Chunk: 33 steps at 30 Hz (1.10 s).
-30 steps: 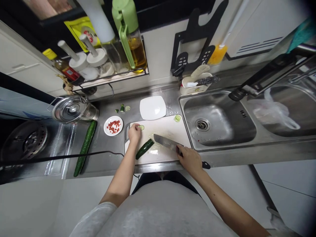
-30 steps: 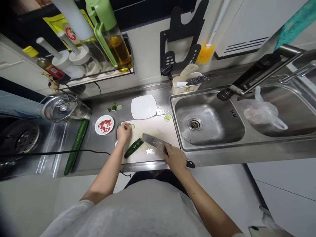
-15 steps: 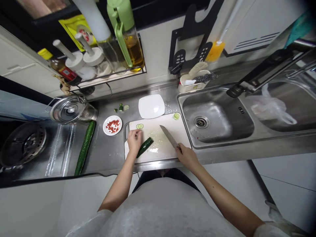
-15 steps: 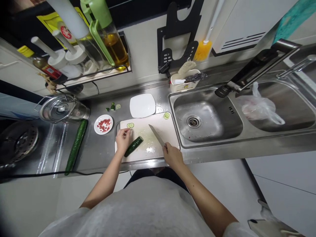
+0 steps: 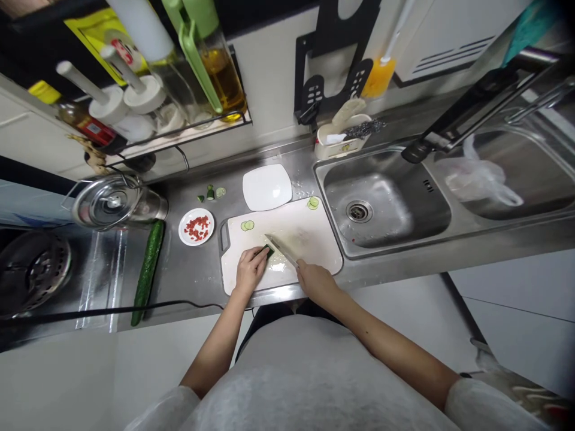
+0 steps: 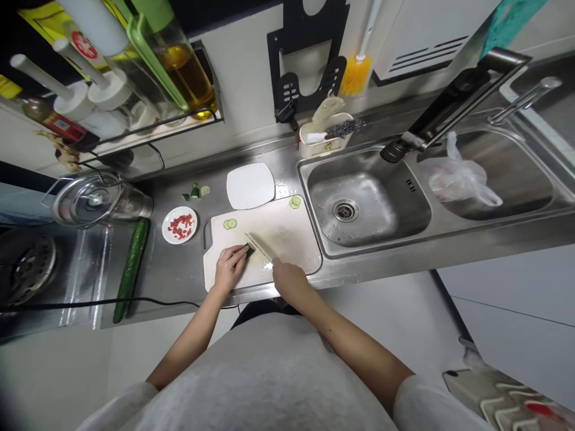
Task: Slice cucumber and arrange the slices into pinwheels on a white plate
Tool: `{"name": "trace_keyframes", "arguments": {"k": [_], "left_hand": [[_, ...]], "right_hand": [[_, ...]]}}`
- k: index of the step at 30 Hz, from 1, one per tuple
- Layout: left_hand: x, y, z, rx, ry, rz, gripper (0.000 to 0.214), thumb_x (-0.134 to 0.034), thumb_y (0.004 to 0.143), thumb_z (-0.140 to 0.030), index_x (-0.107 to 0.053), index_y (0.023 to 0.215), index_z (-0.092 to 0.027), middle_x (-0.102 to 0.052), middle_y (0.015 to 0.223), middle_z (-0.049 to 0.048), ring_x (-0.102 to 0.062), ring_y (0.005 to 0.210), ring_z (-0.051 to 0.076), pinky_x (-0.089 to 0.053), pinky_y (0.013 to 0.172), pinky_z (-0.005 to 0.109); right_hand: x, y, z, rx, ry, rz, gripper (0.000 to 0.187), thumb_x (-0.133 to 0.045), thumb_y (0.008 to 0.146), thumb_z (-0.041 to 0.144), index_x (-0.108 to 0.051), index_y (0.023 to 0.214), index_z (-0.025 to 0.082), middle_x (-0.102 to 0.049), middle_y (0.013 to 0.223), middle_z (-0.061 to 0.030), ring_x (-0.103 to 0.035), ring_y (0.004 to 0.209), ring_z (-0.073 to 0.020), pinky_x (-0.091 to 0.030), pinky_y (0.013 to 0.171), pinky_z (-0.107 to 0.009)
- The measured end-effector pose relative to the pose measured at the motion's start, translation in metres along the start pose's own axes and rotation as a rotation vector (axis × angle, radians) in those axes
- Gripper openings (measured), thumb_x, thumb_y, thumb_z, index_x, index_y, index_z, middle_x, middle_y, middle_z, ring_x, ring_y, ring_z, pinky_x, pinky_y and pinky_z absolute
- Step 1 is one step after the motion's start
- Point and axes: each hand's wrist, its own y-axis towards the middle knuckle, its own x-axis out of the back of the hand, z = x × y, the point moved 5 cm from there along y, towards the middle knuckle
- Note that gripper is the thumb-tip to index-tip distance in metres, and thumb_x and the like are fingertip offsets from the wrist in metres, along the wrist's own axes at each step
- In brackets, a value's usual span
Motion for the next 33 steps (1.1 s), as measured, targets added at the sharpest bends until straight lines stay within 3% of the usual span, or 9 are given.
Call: {"name": "trace_keyframes", "arguments": {"k": [10,18,33], "left_hand": [[-0.004,-0.001,0.003,-0.005,0.019,0.005,0.032,-0.051,0.09,-0.022,-0.064,0.119,-0.026,-0.063,0.11,0.0078,-0.056,0.102,0.019,-0.048,0.092,0.036],[-0.005,-0.001,0.005,0.012,0.011,0.008,0.028,-0.05,0.091,-0.024,-0.067,0.113,-0.025,-0.064,0.11,0.0083,-0.057,0.103,0.02,-0.048,0.091,0.037],[-0.003,0.002,0.004,0.017,-0.011,0.019,0.026,-0.048,0.091,-0.025,-0.068,0.108,-0.023,-0.066,0.108,0.0079,-0.059,0.101,0.019,-0.048,0.09,0.037]], "right_hand": [[-0.009,-0.002,0.008,0.039,0.011,0.017,0.028,-0.03,0.096,0.02,-0.051,0.112,0.012,-0.069,0.089,-0.0134,-0.067,0.082,-0.0219,-0.045,0.067,-0.028],[-0.015,-0.002,0.018,0.037,-0.016,0.029,0.027,-0.034,0.09,0.006,-0.05,0.111,0.012,-0.07,0.089,-0.0156,-0.069,0.089,-0.0242,-0.049,0.071,-0.03],[-0.014,0.003,0.022,0.034,0.02,0.055,0.024,-0.047,0.085,0.007,-0.053,0.108,0.01,-0.07,0.087,-0.0163,-0.069,0.09,-0.0255,-0.052,0.073,-0.031]]}}
